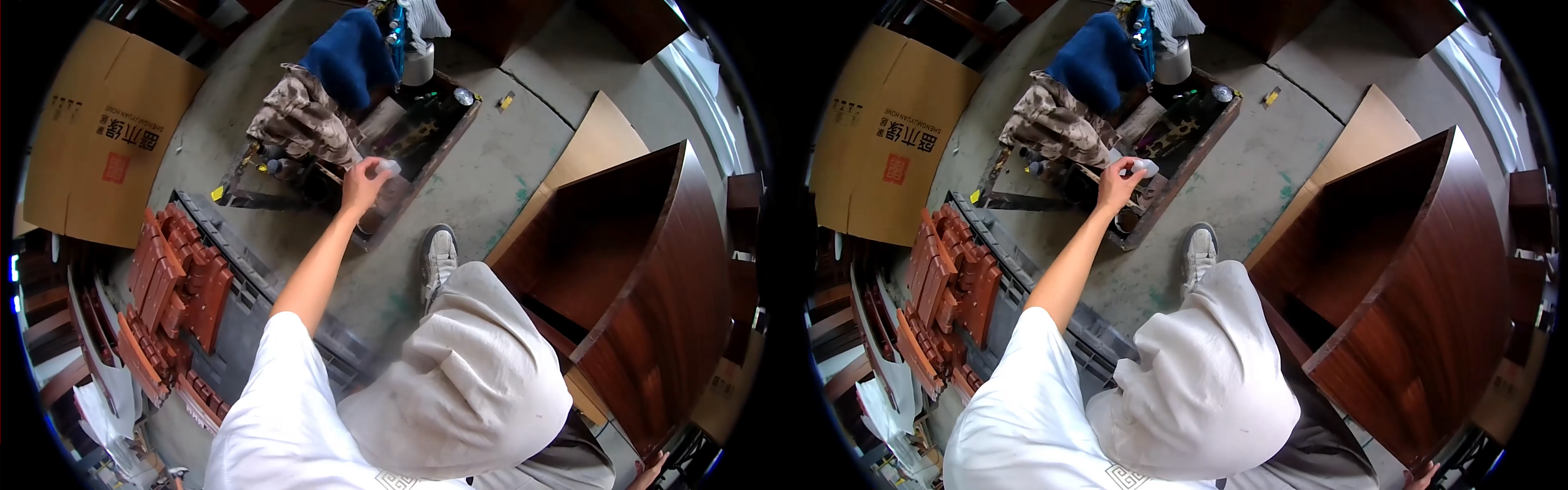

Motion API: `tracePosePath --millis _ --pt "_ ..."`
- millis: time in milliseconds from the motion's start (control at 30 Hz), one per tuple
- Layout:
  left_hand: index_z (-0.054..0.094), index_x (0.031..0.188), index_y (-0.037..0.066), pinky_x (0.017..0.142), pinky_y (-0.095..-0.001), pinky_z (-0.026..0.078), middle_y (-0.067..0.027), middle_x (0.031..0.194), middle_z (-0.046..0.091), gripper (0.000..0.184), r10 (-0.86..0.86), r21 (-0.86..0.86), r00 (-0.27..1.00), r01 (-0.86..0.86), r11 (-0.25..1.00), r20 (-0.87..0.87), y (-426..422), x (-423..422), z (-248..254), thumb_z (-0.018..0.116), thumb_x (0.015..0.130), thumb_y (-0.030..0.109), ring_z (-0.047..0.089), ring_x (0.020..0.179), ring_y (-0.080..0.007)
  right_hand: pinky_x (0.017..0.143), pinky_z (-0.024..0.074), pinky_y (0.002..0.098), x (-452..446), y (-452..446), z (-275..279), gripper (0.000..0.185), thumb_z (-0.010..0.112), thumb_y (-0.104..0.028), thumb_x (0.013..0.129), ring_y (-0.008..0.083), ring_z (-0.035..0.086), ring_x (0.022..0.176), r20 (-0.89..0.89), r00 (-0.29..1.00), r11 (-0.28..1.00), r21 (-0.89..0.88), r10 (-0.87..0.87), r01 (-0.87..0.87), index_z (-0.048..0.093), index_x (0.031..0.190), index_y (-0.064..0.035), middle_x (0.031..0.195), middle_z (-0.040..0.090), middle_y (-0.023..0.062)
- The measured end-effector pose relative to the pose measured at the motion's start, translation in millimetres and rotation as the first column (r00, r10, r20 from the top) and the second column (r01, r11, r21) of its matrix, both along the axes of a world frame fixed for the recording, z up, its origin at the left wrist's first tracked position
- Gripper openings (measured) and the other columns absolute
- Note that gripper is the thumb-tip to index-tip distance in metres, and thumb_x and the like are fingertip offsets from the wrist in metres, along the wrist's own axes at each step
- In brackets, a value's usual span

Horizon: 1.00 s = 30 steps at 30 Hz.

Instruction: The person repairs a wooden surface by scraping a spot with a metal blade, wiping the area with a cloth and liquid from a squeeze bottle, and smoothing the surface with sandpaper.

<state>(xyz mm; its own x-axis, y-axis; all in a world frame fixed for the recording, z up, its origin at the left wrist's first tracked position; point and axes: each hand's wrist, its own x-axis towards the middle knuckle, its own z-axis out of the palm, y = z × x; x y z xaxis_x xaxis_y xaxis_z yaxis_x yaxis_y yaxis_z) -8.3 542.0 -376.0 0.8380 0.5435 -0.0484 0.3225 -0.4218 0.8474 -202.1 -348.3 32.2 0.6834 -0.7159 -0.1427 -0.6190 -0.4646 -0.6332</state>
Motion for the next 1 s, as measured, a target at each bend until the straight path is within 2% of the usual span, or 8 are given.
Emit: tracePosePath --millis 67,100,233,433,633,733,900,1000 --pt "0.078 0.119 0.007 0.085 -0.0412 0.059 -0.0102 0.107 0.08 0.031 0.009 0.188 0.995 0.009 0.982 -0.094 2 10 -9 0.086 0.093 0.023 0.077 0.098 -0.0254 0.091 0.0543 0.038 -5 2 4 0.066 0.04 -0.056 0.117 0.023 0.07 0.105 -0.002 1.0 1.0 -0.003 -0.008 0.008 0.074 0.131 -0.0008 0.117 0.077 0.0104" --pt "0.079 0.115 0.011 0.084 -0.0448 0.058 -0.0124 0.107 0.081 0.031 0.059 0.193 0.989 -0.033 0.981 -0.132 0 15 -12 0.085 0.089 0.028 0.076 0.1 -0.0364 0.091 0.0543 0.038 -7 3 6 0.066 0.04 -0.056 0.117 0.023 0.07 0.105 -0.005 1.0 1.0 -0.005 -0.012 0.012 0.074 0.131 -0.0008 0.118 0.077 0.0105" --pt "0.079 0.12 0.012 0.081 -0.0447 0.06 -0.008 0.11 0.082 0.031 0.109 0.268 0.951 -0.029 0.963 -0.289 -1 31 -23 0.083 0.094 0.03 0.078 0.099 -0.0281 0.091 0.0544 0.0381 -13 6 17 0.067 0.039 -0.057 0.117 0.0232 0.07 0.105 -0.026 0.999 1.0 -0.017 -0.021 0.02 0.074 0.131 -0.0007 0.118 0.077 0.0108" --pt "0.077 0.125 0.013 0.096 -0.0469 0.059 -0.0118 0.123 0.08 0.04 0.135 0.21 0.916 -0.057 0.976 -0.379 -1 34 -19 0.081 0.089 0.029 0.073 0.117 -0.0365 0.092 0.0545 0.0383 -15 8 22 0.069 0.038 -0.058 0.117 0.0235 0.071 0.106 -0.036 0.999 0.999 -0.018 -0.033 0.032 0.074 0.132 -0.0007 0.119 0.078 0.0112" --pt "0.076 0.126 0.01 0.102 -0.0459 0.055 -0.0141 0.123 0.077 0.039 0.196 0.435 0.964 -0.1 0.895 -0.181 -11 -8 0 0.082 0.091 0.025 0.07 0.12 -0.0361 0.092 0.0546 0.0385 -16 9 25 0.071 0.037 -0.059 0.117 0.0238 0.071 0.107 -0.063 0.997 0.999 -0.01 -0.044 0.043 0.074 0.132 -0.0006 0.12 0.078 0.0116" --pt "0.078 0.111 0.01 0.096 -0.0484 0.056 -0.0103 0.102 0.074 0.019 -0.025 0.443 0.99 0.085 0.892 -0.138 -30 -26 17 0.077 0.093 0.016 0.071 0.108 -0.0368 0.093 0.0546 0.0386 -21 12 25 0.072 0.036 -0.059 0.117 0.024 0.071 0.107 -0.067 0.996 0.999 -0.004 -0.054 0.054 0.074 0.132 -0.0005 0.121 0.078 0.0118" --pt "0.075 0.132 0.006 0.099 -0.0515 0.057 -0.0228 0.127 0.076 0.035 -0.261 0.198 0.895 0.347 0.917 -0.361 -31 5 8 0.058 0.104 0.013 0.07 0.119 -0.0448 0.093 0.0547 0.0388 -24 15 30 0.073 0.035 -0.06 0.117 0.0242 0.071 0.108 -0.08 0.995 0.998 -0.008 -0.058 0.057 0.074 0.133 -0.0005 0.122 0.078 0.0122" --pt "0.074 0.138 0.013 0.102 -0.0545 0.056 -0.0231 0.128 0.075 0.039 -0.286 0.274 0.881 0.401 0.874 -0.377 -23 19 -29 0.054 0.104 0.014 0.07 0.121 -0.0453 0.093 0.0547 0.0388 -27 19 25 0.074 0.035 -0.061 0.117 0.0244 0.071 0.108 -0.086 0.994 0.997 0.012 -0.069 0.071 0.074 0.133 -0.0004 0.122 0.079 0.0124"
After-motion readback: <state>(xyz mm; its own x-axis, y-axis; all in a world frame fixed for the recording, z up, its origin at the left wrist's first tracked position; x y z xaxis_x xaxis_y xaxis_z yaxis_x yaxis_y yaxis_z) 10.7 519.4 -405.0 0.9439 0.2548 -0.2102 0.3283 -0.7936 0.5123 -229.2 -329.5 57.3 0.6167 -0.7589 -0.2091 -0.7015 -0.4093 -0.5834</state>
